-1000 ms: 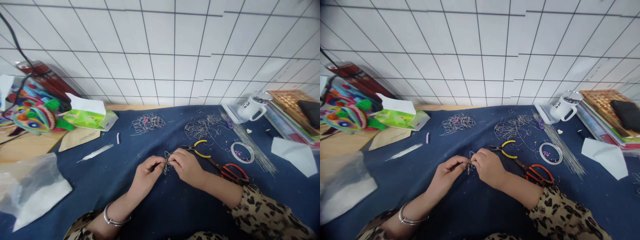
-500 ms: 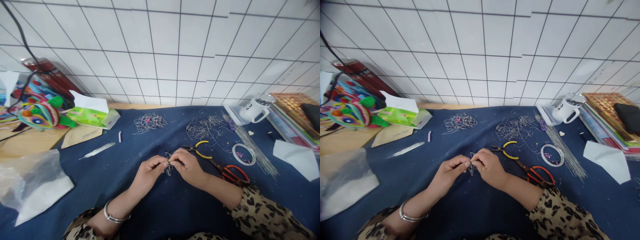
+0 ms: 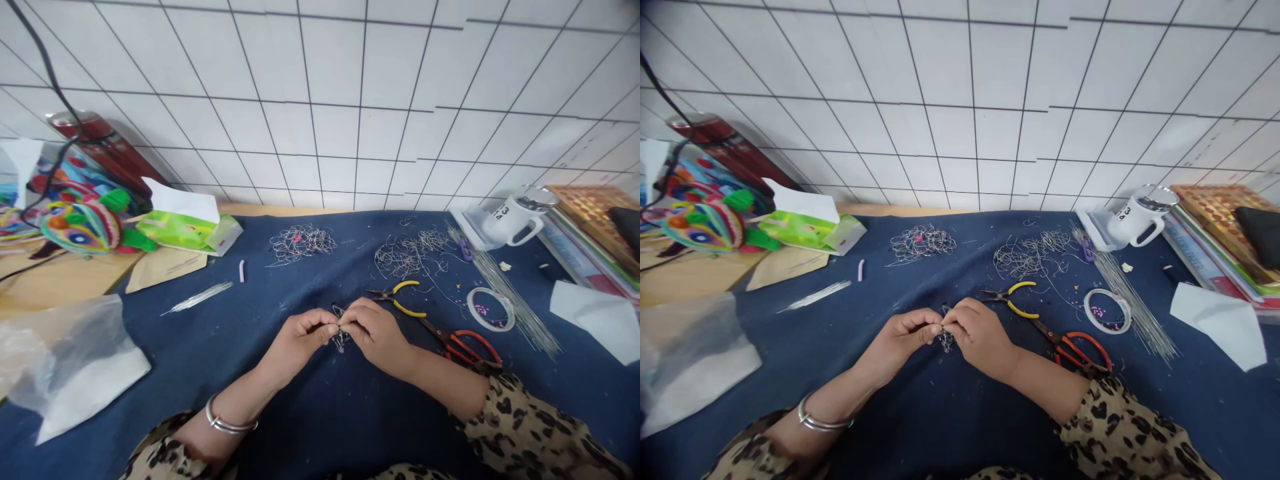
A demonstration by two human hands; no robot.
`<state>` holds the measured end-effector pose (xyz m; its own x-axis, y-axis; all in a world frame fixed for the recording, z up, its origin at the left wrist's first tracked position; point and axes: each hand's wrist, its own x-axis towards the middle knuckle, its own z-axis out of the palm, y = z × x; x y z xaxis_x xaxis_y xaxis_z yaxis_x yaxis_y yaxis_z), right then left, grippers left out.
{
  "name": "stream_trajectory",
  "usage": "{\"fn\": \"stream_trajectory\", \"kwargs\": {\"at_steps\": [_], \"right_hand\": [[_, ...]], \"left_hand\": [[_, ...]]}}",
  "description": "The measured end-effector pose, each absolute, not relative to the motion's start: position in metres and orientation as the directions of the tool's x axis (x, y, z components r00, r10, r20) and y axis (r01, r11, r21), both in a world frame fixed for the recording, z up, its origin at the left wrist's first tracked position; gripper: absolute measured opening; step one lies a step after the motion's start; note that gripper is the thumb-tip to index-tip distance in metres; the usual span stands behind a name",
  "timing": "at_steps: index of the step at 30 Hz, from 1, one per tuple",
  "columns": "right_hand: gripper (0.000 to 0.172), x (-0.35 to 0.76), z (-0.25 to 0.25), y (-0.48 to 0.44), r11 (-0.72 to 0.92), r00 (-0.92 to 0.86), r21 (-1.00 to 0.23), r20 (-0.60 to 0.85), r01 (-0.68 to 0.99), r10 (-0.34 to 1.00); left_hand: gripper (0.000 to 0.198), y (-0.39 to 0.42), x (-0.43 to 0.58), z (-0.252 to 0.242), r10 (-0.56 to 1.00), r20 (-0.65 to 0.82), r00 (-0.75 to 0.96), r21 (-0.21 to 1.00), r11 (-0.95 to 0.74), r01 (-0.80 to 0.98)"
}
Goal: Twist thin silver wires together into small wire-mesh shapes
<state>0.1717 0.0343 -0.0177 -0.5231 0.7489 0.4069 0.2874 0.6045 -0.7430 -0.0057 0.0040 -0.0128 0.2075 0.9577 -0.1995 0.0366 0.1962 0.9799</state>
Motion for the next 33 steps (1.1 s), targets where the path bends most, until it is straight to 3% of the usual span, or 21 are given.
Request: {"fn": "stream_trajectory", "kwargs": {"at_steps": [16, 33], "right_hand": [[0.011, 0.170, -0.020, 0.029, 0.616, -0.541, -0.696, 0.378, 0.369, 0.751], [0.014, 0.168, -0.018, 0.025, 0.658, -0.559, -0.660, 0.411, 0.363, 0.720]], "left_hand": [[0.018, 0.007, -0.007, -0.010, 0.939, -0.245, 0.241, 0.969, 0.236, 0.069], [0.016, 0.012, -0.013, -0.001, 0.936, -0.188, 0.296, 0.965, 0.119, 0.234]]}}
